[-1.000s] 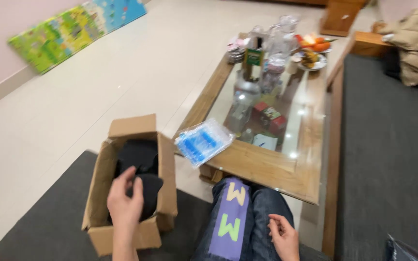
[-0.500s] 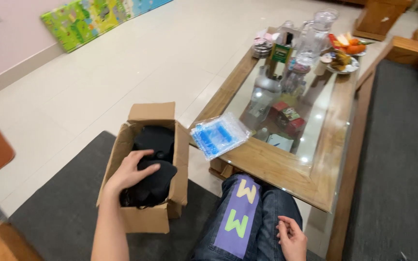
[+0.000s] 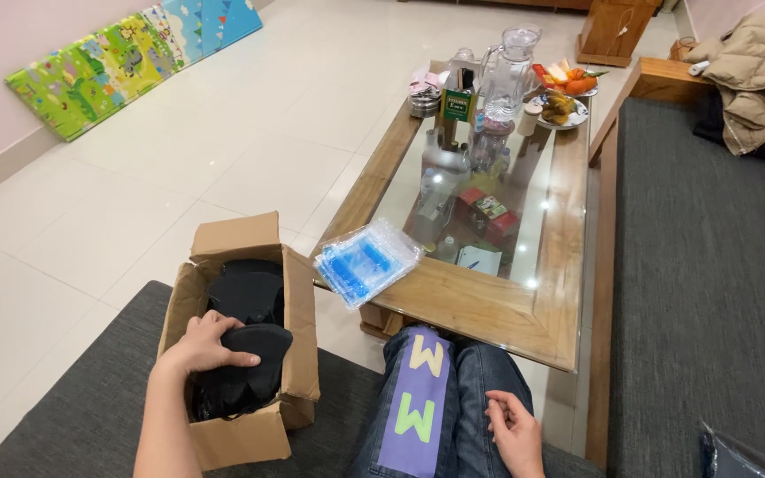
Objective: Inspecting black fabric face masks taken from a cardboard box
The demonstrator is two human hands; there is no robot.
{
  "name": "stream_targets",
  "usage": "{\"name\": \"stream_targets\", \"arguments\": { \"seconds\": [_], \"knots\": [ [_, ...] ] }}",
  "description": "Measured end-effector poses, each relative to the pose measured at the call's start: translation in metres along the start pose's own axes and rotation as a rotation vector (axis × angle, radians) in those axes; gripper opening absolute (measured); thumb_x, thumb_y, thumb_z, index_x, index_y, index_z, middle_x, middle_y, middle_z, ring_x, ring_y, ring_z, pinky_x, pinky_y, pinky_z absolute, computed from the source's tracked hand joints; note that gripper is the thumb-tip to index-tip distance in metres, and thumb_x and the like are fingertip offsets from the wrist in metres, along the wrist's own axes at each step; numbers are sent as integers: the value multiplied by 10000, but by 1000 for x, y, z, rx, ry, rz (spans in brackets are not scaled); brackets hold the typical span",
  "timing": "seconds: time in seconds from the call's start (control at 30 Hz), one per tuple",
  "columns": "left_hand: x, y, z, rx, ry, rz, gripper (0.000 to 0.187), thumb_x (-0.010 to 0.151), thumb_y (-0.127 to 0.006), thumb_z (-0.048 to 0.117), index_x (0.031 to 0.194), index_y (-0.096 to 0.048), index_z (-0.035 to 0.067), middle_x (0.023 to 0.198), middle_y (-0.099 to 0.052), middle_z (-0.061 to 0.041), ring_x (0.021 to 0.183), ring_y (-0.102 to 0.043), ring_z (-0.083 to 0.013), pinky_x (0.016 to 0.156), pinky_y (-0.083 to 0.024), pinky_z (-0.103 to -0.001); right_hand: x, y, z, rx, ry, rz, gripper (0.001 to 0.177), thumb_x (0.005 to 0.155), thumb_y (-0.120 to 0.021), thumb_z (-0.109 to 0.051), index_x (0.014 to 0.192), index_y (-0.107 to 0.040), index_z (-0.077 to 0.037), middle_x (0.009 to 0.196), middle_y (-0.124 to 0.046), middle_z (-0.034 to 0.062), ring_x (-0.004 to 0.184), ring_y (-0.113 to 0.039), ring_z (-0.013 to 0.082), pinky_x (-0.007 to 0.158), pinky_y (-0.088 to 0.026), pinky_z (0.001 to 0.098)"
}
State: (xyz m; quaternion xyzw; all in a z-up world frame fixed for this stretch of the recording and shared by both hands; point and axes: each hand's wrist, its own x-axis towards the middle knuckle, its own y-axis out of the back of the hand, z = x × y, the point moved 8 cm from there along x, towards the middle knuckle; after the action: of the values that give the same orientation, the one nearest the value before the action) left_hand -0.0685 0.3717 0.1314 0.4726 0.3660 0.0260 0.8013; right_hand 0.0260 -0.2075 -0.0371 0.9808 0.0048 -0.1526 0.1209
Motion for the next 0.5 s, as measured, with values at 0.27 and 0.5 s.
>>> {"name": "stream_targets", "arguments": {
  "seconds": [0.27,0.5],
  "knots": [
    [6,-5,-3,116,-22,161,856,630,-893,657,1379,-618,348,1272,-589,-78,1314,-480,-315,1127,-422,-419,5,-1,10,83,62,-20,212,950,-649,-106,1104,-781,-45,759,-706,117,579,-600,158,417,-483,277],
    [-21,-2,9,181,2,305,734,689,-873,663,1294,-616,336,1244,-587,-36,1222,-497,-285,1038,-477,-445,2,0,5,21,27,-24,211,972,-643,-129,1107,-784,-50,766,-718,111,581,-615,169,449,-493,295]
  ]
}}
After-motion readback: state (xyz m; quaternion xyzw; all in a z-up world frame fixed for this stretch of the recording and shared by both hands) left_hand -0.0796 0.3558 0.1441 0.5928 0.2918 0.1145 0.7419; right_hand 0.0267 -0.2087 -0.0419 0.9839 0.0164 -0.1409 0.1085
